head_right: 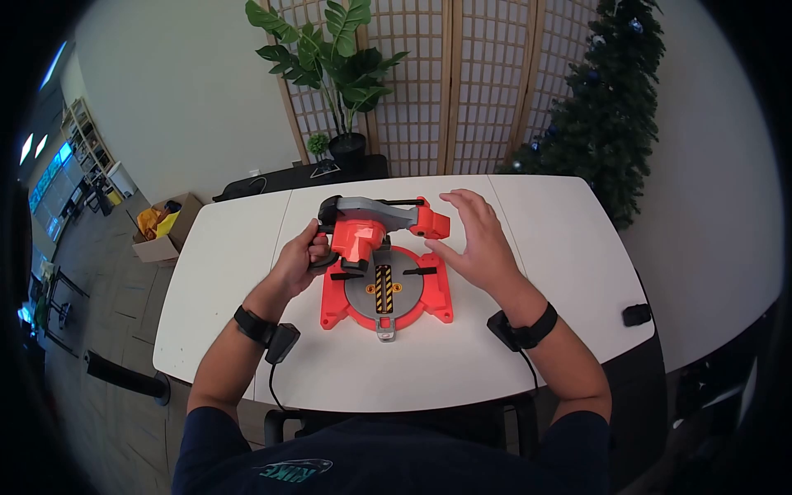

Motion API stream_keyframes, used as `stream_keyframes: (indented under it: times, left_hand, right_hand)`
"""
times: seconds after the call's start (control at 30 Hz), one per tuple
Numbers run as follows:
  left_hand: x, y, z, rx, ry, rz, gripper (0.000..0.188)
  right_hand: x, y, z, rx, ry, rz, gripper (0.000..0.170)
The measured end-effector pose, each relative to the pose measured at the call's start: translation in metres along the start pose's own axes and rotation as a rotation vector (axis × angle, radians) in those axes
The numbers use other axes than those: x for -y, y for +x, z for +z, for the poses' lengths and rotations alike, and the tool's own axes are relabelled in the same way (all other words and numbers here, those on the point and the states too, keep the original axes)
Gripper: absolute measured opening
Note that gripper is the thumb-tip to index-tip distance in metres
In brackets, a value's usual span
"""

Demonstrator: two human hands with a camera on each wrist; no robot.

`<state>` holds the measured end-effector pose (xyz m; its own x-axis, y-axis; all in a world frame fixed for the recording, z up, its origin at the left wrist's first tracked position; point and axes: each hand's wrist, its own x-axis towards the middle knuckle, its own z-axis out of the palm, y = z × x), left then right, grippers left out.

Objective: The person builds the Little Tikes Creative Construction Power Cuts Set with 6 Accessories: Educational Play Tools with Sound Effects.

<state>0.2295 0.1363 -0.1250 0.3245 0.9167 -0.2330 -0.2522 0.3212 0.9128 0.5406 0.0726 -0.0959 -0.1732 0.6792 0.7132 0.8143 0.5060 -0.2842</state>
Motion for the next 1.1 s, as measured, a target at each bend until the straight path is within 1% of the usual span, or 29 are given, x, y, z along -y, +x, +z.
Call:
stream_keyframes:
  times: [0.03, 0.07, 0.1, 0.13, 0.17, 0.2, 0.23, 0.27, 0.33, 0.37, 0.43, 0.47, 0.53, 0.57, 0.6, 0.67, 0.7, 0.73, 0.77, 0.8, 0.83, 0.87, 0.93, 0.97, 1.0, 1.03, 1.07, 1.1]
  left_hand:
    - [0.0, 0.0, 0.002, -0.014, 0.019, 0.012, 0.042]
    - [0.001, 0.0, 0.004, -0.013, 0.019, 0.012, 0.042]
    - [0.003, 0.001, 0.006, -0.027, 0.056, 0.056, 0.042]
    - [0.005, 0.002, 0.008, -0.042, 0.093, 0.101, 0.042]
    - [0.006, 0.002, 0.009, -0.043, 0.092, 0.101, 0.042]
    - [0.007, 0.002, 0.011, -0.01, 0.129, 0.16, 0.041]
    - [0.007, 0.001, 0.013, 0.024, 0.166, 0.219, 0.041]
    - [0.006, -0.001, 0.016, 0.024, 0.166, 0.219, 0.041]
    - [0.0, -0.01, 0.024, 0.006, 0.37, 0.298, 0.041]
    - [0.0, -0.011, 0.026, 0.007, 0.37, 0.298, 0.041]
    - [0.003, -0.015, 0.029, 0.079, 0.504, 0.396, 0.042]
    - [0.004, -0.017, 0.033, 0.078, 0.504, 0.396, 0.042]
    - [0.005, -0.025, 0.043, 0.092, 0.655, 0.487, 0.043]
    - [0.002, -0.032, 0.048, 0.083, 0.729, 0.473, 0.042]
    - [0.001, -0.037, 0.052, 0.083, 0.729, 0.474, 0.042]
    - [0.0, -0.043, 0.058, 0.152, 0.65, 0.459, 0.041]
    - [0.0, -0.042, 0.055, 0.248, 0.624, 0.436, 0.038]
    - [-0.001, -0.044, 0.055, 0.247, 0.625, 0.437, 0.038]
    - [-0.002, -0.046, 0.056, 0.28, 0.702, 0.532, 0.038]
    - [-0.002, -0.048, 0.057, 0.312, 0.778, 0.628, 0.038]
    - [-0.003, -0.048, 0.056, 0.311, 0.765, 0.722, 0.036]
    - [-0.005, -0.047, 0.053, 0.31, 0.764, 0.723, 0.036]
    - [-0.014, -0.043, 0.038, 0.387, 0.755, 0.776, 0.03]
    - [-0.016, -0.036, 0.028, 0.369, 0.799, 0.799, 0.02]
    - [-0.015, -0.031, 0.023, 0.369, 0.8, 0.799, 0.02]
    - [-0.014, -0.026, 0.02, 0.261, 0.81, 0.77, 0.018]
    - [-0.013, -0.021, 0.014, 0.153, 0.819, 0.74, 0.017]
    - [-0.013, -0.018, 0.009, 0.131, 0.849, 0.697, 0.012]
  right_hand:
    - [0.003, 0.0, 0.0, 0.0, 0.0, 0.0, 0.051]
    - [0.007, 0.0, -0.001, 0.023, 0.027, -0.03, 0.046]
    - [0.011, 0.0, -0.001, 0.045, 0.055, -0.059, 0.041]
    - [0.014, -0.002, 0.0, 0.046, 0.054, -0.059, 0.041]
    - [0.017, -0.003, 0.001, 0.145, 0.147, -0.052, 0.038]
    - [0.021, -0.004, 0.003, 0.245, 0.239, -0.045, 0.036]
    - [0.026, -0.003, 0.003, 0.197, 0.224, -0.057, 0.036]
    - [0.032, 0.0, 0.003, 0.197, 0.224, -0.056, 0.036]
    - [0.039, 0.006, 0.001, 0.058, 0.152, -0.026, 0.04]
    - [0.039, 0.007, 0.001, 0.059, 0.151, -0.025, 0.04]
    - [0.04, 0.009, 0.002, 0.112, 0.163, -0.069, 0.046]
    - [0.041, 0.009, 0.003, 0.112, 0.163, -0.07, 0.046]
    - [0.042, 0.009, 0.005, 0.126, 0.04, -0.163, 0.052]
    - [0.042, 0.009, 0.007, 0.126, 0.045, -0.145, 0.049]
    - [0.042, 0.009, 0.006, 0.126, 0.045, -0.146, 0.049]
    - [0.041, 0.008, 0.005, 0.105, 0.08, -0.127, 0.049]
    - [0.039, 0.008, 0.005, 0.105, 0.08, -0.128, 0.049]
    - [0.037, 0.009, 0.004, 0.077, 0.142, -0.107, 0.049]
    - [0.034, 0.01, 0.004, 0.049, 0.203, -0.085, 0.049]
    - [0.031, 0.011, 0.003, 0.049, 0.204, -0.086, 0.049]
    - [0.028, 0.013, 0.003, 0.022, 0.307, -0.084, 0.05]
    - [0.024, 0.015, 0.002, -0.005, 0.41, -0.081, 0.051]
    - [0.015, 0.016, 0.001, 0.002, 0.458, -0.08, 0.05]
    - [0.011, 0.016, 0.002, 0.02, 0.627, -0.043, 0.048]
    - [0.007, 0.015, 0.002, 0.038, 0.797, -0.006, 0.046]
    - [0.004, 0.014, 0.001, 0.082, 0.858, 0.015, 0.044]
    - [0.002, 0.013, 0.001, 0.082, 0.859, 0.015, 0.044]
    - [0.0, 0.012, 0.001, 0.134, 0.913, 0.042, 0.045]
